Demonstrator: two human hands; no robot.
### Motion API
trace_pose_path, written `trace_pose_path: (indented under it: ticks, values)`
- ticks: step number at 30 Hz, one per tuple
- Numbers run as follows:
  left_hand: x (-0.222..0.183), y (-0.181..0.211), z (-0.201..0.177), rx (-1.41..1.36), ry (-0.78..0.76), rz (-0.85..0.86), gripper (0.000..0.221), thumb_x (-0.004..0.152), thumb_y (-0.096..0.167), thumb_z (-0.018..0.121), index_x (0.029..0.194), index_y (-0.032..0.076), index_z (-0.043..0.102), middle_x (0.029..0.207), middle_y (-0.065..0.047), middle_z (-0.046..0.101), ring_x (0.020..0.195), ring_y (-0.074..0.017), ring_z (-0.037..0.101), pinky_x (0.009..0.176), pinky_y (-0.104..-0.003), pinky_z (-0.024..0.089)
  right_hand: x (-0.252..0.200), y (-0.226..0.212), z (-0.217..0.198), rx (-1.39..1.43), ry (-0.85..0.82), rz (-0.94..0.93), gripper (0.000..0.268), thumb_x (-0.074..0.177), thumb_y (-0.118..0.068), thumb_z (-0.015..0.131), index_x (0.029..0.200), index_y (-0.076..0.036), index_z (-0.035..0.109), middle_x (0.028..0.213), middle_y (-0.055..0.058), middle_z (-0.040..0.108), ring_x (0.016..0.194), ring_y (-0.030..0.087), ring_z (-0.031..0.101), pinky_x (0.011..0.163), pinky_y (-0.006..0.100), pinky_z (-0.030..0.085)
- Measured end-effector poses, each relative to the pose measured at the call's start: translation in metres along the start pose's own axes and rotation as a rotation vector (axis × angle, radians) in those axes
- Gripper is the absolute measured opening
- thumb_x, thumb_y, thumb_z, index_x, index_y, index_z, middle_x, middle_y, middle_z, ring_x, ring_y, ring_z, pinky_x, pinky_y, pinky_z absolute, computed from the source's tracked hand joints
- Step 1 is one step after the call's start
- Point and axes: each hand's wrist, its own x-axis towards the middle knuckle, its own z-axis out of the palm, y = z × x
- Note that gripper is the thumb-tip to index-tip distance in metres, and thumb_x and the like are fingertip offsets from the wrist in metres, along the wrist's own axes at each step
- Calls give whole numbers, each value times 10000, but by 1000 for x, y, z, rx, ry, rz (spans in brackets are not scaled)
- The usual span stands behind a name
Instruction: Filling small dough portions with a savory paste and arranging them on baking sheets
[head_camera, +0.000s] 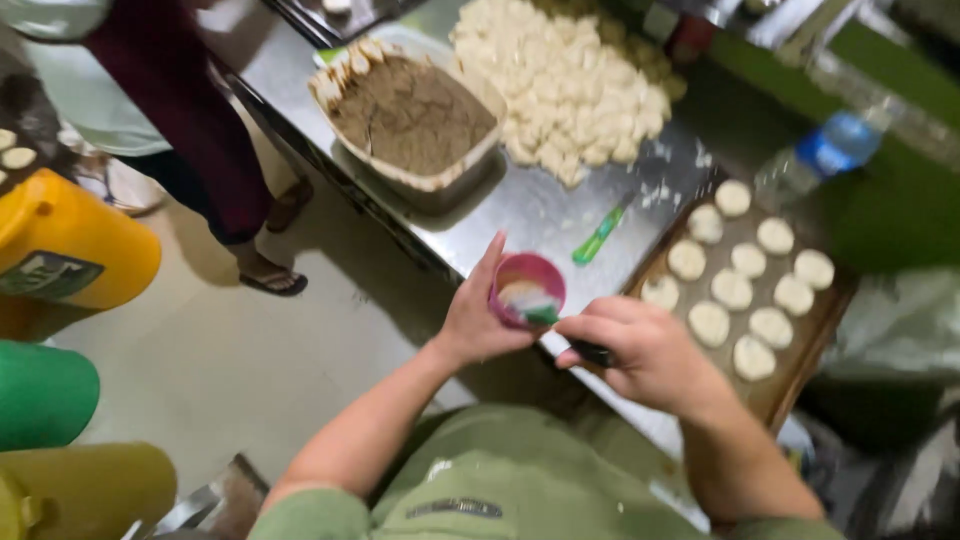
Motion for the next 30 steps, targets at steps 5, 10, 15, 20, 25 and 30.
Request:
trace_pose_path:
  ticks: [5,10,15,20,25,30]
  values:
    - [15,-9,-32,-68,-155,38,1317,501,282,964,1637,135,314,1269,-205,665,1146,-416,684,1016,-511,564,3,-41,2,-80,16,29,272,920,-339,726,1088,-131,778,879,59,685,764,276,714,680,393,581]
    - [20,-18,-59,-153,-278,-4,1315,509,227,928,1652,205,280,1305,-141,650,1208,-354,678,1068,-467,546,14,-83,24,-174,54,65,205,948,-252,706,1030,-71,756,826,93,661,690,305,680,590,389,559]
    - [9,-46,-64,-210,-375,-76,1295,571,214,937,1660,201,238,1319,-175,645,1214,-401,669,1090,-507,529,16,-118,44,-120,191,241,243,870,-270,788,1011,-72,802,795,56,691,612,227,647,593,310,551]
    - [2,-48,-55,-323,-401,-36,1295,594,237,994,1659,181,259,1318,-172,649,1207,-379,671,1105,-483,517,-22,-104,71,-2,674,474,190,894,-107,756,1002,47,730,656,141,586,512,233,582,503,330,490]
    - [-7,-37,-27,-378,-350,32,1319,567,310,1042,1647,175,298,1348,-114,640,1247,-297,656,1105,-423,512,-29,-59,94,455,1363,848,80,1044,-95,659,1008,-23,658,518,148,500,386,187,545,334,287,470]
    - [-5,-33,-5,-507,-290,159,1370,593,113,990,1674,128,148,1379,-164,611,1250,-341,634,1127,-486,493,-72,-10,82,697,1492,1018,224,988,-157,707,847,-4,623,486,74,424,349,158,459,298,326,407]
